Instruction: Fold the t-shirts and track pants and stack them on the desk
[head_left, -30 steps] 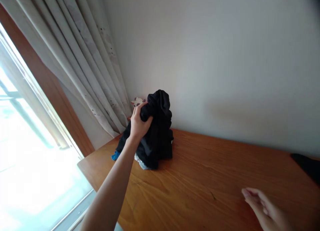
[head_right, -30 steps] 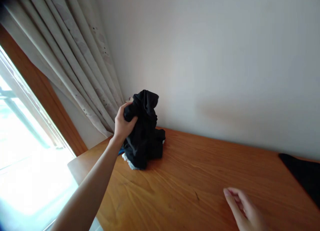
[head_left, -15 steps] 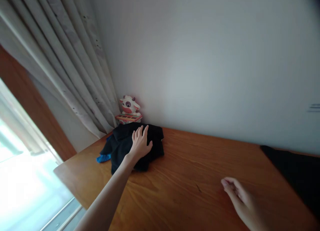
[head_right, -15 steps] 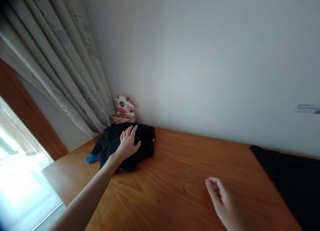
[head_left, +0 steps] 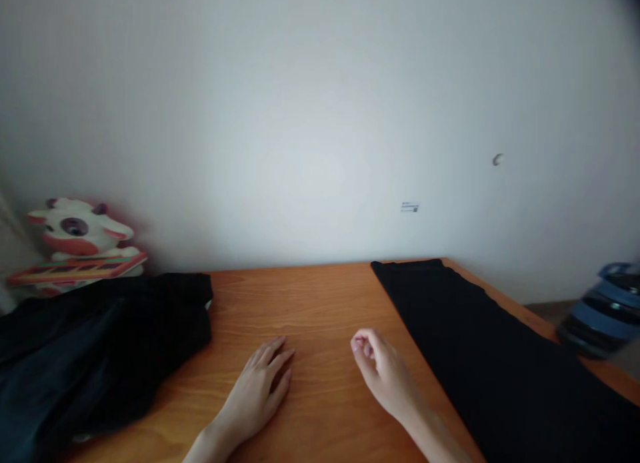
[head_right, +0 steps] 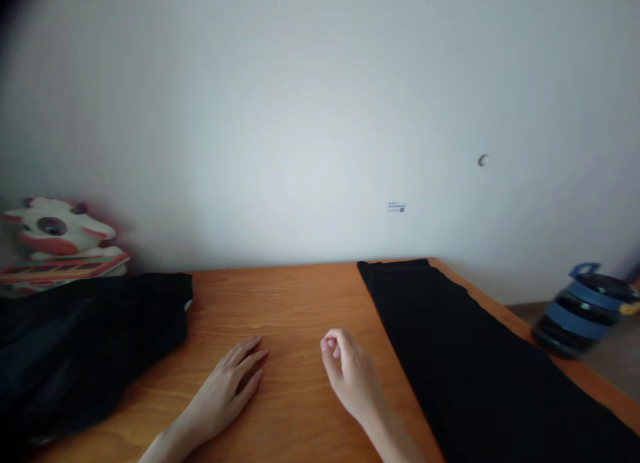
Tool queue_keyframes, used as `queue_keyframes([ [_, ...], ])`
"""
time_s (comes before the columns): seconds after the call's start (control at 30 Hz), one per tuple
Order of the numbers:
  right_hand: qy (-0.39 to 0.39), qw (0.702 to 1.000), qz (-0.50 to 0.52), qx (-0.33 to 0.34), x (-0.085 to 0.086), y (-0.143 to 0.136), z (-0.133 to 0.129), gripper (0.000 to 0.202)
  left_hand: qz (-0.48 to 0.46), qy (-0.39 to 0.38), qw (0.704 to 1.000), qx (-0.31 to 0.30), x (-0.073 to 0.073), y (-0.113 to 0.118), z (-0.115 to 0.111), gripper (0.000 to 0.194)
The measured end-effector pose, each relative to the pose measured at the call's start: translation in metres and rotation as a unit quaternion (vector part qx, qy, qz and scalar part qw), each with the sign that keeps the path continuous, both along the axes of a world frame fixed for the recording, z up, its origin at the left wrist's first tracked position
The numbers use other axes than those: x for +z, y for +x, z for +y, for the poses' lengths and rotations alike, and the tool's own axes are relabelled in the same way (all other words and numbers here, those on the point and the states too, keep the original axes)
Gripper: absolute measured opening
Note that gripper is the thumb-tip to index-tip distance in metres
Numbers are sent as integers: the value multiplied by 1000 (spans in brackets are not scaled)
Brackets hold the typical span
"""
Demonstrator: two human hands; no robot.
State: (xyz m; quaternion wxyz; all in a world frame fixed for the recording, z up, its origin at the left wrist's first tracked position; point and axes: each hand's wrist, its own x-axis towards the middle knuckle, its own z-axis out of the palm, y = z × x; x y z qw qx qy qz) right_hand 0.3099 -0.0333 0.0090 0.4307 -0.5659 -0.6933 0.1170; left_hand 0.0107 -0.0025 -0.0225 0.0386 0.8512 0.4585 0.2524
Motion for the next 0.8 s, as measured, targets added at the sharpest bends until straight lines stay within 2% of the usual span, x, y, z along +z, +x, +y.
queue_keyframes([
  [0.07, -7, 995, -74, -73, 11, 46, 1, 31, 6, 5, 1000, -3, -3, -4, 4, 37],
  [0.1, -36, 986, -116, -113, 16, 71, 2, 33, 6, 7, 1000, -3, -4, -4, 5, 39],
  [0.13, -84, 970, -163, -162, 20, 97, 4, 33, 4, 9, 1000, -2, -7, -4, 6, 40],
  [0.2, -206, 909, -255, -259, 28, 144, 7, 36, -1, 13, 1000, -1, -11, -3, 8, 43],
  [0.27, -268, 864, -282, -321, 30, 179, 8, 45, -4, 20, 1000, -1, -14, -3, 9, 42],
  [0.33, -303, 837, -283, -357, 28, 202, 8, 55, -1, 25, 1000, -1, -16, -4, 10, 40],
  [0.43, -339, 818, -290, -363, 19, 218, 5, 56, 7, 27, 1000, -2, -18, -7, 12, 40],
  [0.63, -357, 829, -299, -310, 14, 231, 6, 45, 10, 33, 999, -11, -20, -8, 16, 41],
  [0.8, -343, 834, -303, -307, 17, 235, 5, 44, 11, 40, 999, -11, -22, -9, 18, 40],
])
